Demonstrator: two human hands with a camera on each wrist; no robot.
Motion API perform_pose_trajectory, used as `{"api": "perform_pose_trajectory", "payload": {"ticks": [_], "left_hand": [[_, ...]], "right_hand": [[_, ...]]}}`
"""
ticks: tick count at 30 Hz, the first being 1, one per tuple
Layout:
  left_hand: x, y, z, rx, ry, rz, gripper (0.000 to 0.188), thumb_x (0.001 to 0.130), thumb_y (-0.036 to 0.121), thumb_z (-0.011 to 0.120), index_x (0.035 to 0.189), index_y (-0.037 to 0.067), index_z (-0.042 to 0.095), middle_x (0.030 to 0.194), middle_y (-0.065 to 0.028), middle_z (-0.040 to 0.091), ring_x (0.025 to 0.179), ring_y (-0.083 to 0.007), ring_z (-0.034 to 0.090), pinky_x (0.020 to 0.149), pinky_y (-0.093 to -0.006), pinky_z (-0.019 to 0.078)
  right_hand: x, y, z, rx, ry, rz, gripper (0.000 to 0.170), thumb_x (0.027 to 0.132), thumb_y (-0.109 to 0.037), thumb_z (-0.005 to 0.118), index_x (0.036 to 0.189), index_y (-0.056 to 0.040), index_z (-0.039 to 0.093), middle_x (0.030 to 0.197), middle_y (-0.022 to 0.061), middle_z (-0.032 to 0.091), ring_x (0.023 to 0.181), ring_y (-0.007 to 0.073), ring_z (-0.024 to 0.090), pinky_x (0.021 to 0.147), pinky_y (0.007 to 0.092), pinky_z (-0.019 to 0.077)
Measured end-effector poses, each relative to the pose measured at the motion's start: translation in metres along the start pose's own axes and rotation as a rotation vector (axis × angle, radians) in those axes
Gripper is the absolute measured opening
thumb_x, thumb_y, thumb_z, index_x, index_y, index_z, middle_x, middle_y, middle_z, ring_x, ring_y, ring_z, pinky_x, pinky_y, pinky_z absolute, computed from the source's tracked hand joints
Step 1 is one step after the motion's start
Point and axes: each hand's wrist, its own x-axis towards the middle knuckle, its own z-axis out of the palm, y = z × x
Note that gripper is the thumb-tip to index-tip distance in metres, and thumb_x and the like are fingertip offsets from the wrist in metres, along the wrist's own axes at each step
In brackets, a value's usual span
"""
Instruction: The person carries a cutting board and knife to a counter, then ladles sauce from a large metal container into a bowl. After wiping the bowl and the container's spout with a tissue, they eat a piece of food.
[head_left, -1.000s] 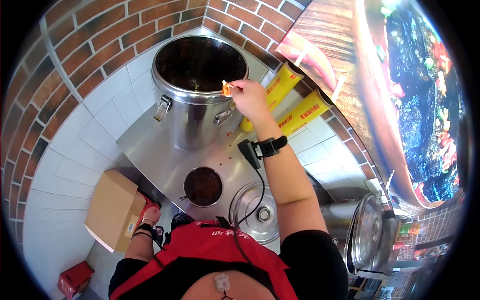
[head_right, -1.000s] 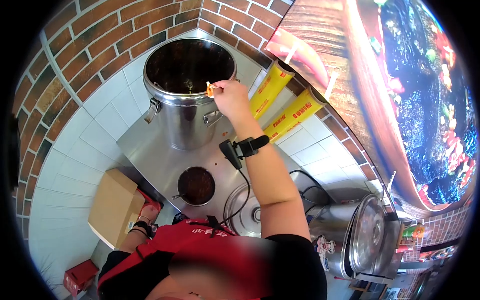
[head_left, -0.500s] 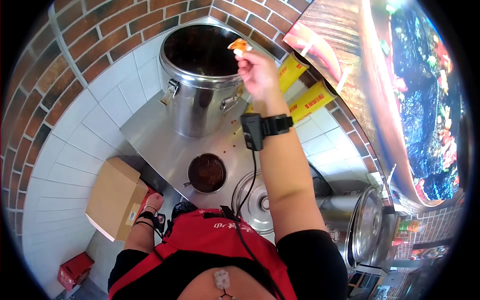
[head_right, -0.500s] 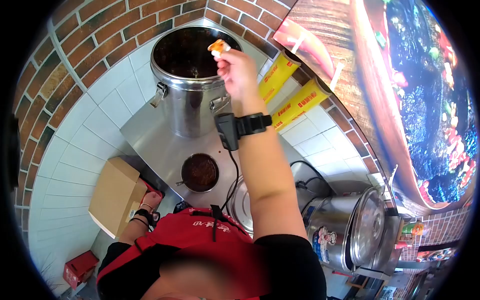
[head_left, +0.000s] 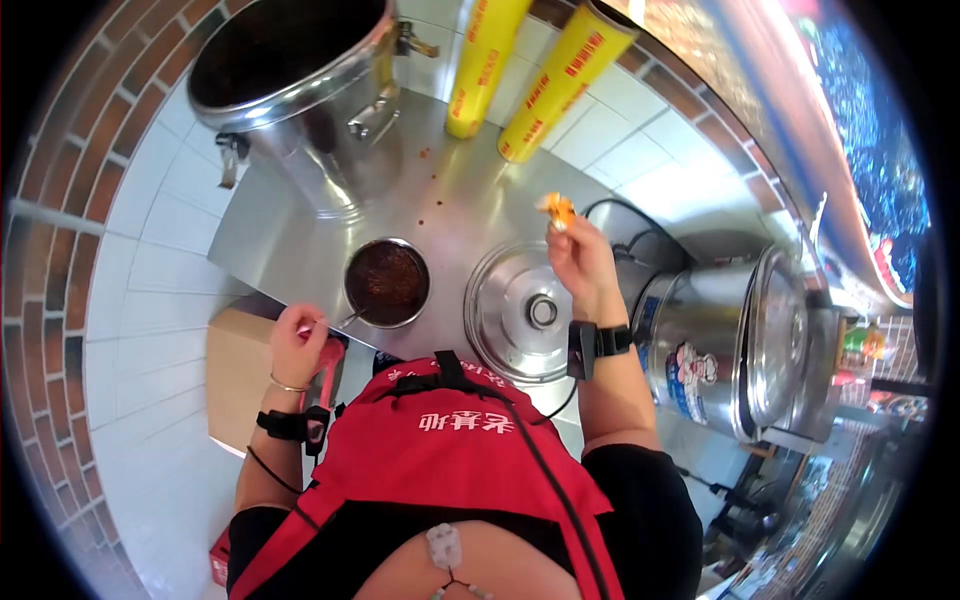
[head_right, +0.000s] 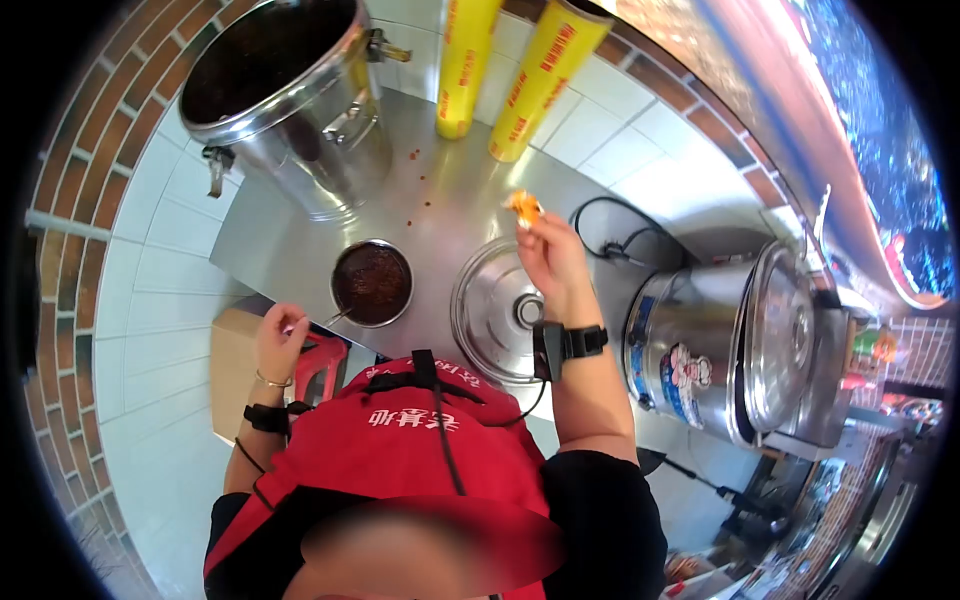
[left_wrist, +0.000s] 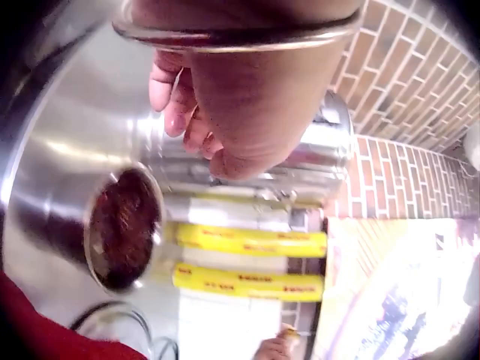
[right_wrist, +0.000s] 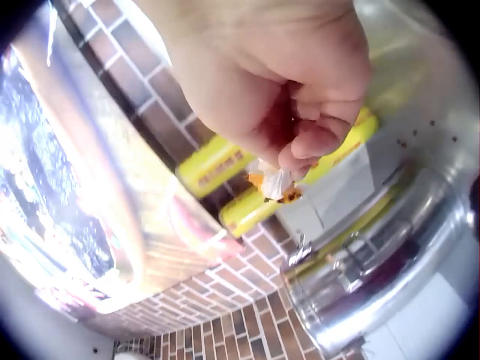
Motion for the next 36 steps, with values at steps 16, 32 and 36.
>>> {"api": "perform_pose_trajectory", "payload": {"ticks": [16, 32, 36], "left_hand": [[0.046, 0.097, 0.334, 0.577, -0.871, 0.435, 0.044, 0.072, 0.028, 0.066, 0.108, 0.01, 0.052, 0.107, -0.0131, 0.051, 0.095, -0.0317, 0.057, 0.076, -0.0419, 0.049], [0.033, 0.089, 0.397, 0.697, -0.897, 0.559, 0.017, 0.077, 0.02, 0.055, 0.088, 0.008, 0.059, 0.083, -0.0109, 0.063, 0.079, -0.0299, 0.061, 0.07, -0.0424, 0.0491], [0.035, 0.125, 0.388, 0.641, -0.812, 0.698, 0.017, 0.074, 0.017, 0.056, 0.087, 0.007, 0.06, 0.083, -0.011, 0.063, 0.079, -0.028, 0.062, 0.069, -0.0392, 0.0497]], "right_hand": [[-0.185, 0.029, -0.16, 0.205, 0.346, -0.131, 0.028, 0.085, -0.007, 0.052, 0.11, 0.0046, 0.052, 0.076, 0.0024, 0.053, 0.06, 0.0087, 0.048, 0.05, 0.0184, 0.039], [-0.234, 0.038, -0.221, 0.342, 0.54, -0.291, 0.026, 0.086, -0.006, 0.053, 0.109, 0.0057, 0.054, 0.078, 0.006, 0.058, 0.059, 0.0079, 0.05, 0.051, 0.0156, 0.0429], [-0.236, 0.024, -0.22, 0.328, 0.489, -0.338, 0.026, 0.087, -0.004, 0.052, 0.111, 0.0061, 0.053, 0.082, 0.0069, 0.059, 0.062, 0.0084, 0.051, 0.054, 0.0147, 0.0445]]}}
